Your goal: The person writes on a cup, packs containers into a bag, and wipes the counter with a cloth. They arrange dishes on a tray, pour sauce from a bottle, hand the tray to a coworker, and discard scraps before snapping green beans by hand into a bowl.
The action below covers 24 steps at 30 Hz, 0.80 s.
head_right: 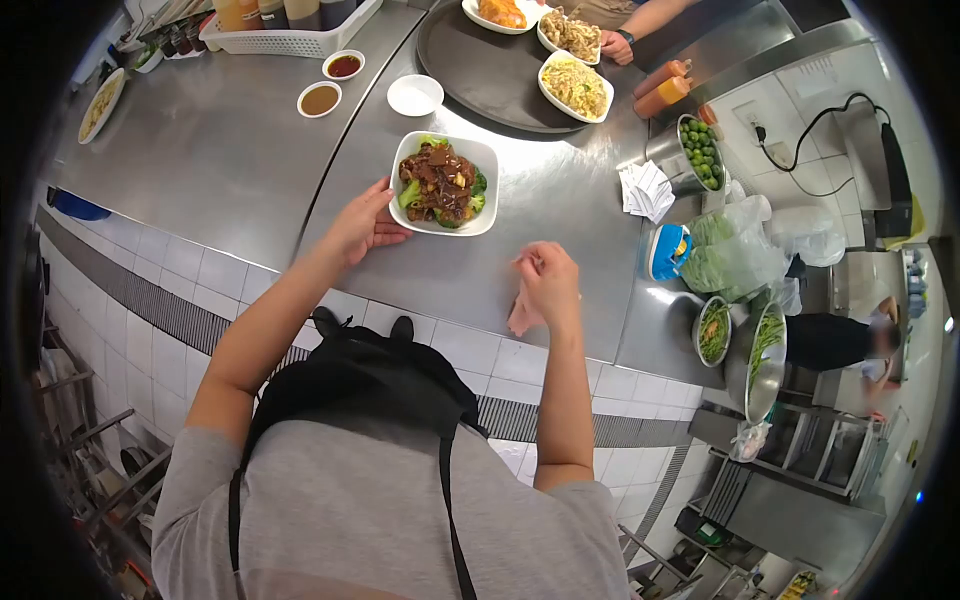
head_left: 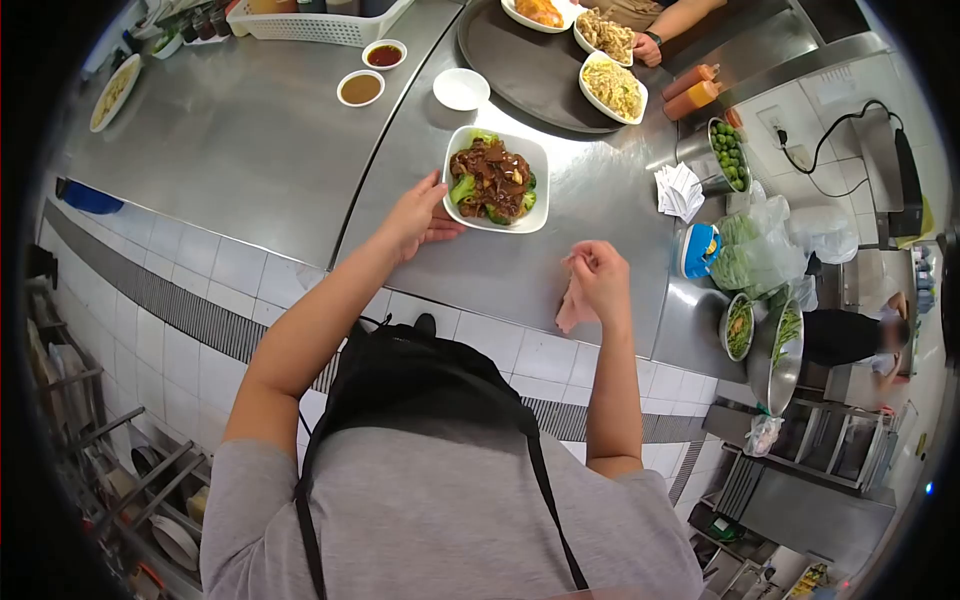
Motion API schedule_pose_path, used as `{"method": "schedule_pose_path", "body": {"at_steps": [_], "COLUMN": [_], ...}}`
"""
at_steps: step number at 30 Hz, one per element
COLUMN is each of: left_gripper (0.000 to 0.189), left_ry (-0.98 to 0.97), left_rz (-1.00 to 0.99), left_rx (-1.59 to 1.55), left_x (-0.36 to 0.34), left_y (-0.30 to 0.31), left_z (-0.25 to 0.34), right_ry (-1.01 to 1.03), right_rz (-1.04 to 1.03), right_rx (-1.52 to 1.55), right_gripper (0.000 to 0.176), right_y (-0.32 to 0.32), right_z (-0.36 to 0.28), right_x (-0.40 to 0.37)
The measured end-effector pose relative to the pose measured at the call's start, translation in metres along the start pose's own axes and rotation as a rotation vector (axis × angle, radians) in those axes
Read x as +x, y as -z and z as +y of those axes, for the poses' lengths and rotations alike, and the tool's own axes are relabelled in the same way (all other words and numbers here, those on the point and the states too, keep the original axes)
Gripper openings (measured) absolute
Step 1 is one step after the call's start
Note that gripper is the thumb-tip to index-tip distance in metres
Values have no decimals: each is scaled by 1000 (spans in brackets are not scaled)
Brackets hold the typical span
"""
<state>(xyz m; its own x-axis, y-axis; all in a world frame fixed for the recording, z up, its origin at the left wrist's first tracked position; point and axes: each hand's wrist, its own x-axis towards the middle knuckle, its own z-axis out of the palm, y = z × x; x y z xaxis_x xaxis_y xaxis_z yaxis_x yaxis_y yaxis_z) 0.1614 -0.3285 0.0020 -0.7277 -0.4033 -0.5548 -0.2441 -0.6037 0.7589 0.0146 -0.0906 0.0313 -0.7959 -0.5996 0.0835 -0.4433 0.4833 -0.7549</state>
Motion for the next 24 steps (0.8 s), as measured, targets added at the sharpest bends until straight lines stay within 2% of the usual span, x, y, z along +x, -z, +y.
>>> {"method": "schedule_pose_path", "body": {"at_steps": [1, 2, 4, 7, 9, 13, 15, 20, 24], "left_gripper": [45, 45, 44, 44, 44, 46, 47, 50, 47], "left_ry": [-15, -29, -44, -57, -54, -29, -36, -52, -51], "left_rz": [-26, -50, -54, -51, -35, -59, -76, -43, -57], "left_rx": [9, 20, 13, -3, -17, -8, -1, -15, 5], "left_x": [1, 1, 2, 2, 2, 4, 7, 4, 6], "left_y": [-2, -3, -3, -5, -5, -3, -2, -5, -3], "left_z": [-2, -4, -8, -9, -7, -5, -5, -5, -2], "right_ry": [141, 142, 294, 420, 612, 758, 878, 846, 883], "right_rz": [11, 10, 99, 38, -46, -110, -246, -454, -422], "right_rx": [-119, -119, -225, -225, -311, -406, -435, -445, -363], "right_gripper": [6, 6, 7, 7, 7, 7, 10, 12, 12], "right_y": [-1, -1, -4, -15, -27, -45, -50, -43, -46], "right_z": [-4, -6, -8, -17, -27, -40, -38, -37, -41], "right_x": [9, 23, 59, 104, 125, 154, 165, 168, 173]}}
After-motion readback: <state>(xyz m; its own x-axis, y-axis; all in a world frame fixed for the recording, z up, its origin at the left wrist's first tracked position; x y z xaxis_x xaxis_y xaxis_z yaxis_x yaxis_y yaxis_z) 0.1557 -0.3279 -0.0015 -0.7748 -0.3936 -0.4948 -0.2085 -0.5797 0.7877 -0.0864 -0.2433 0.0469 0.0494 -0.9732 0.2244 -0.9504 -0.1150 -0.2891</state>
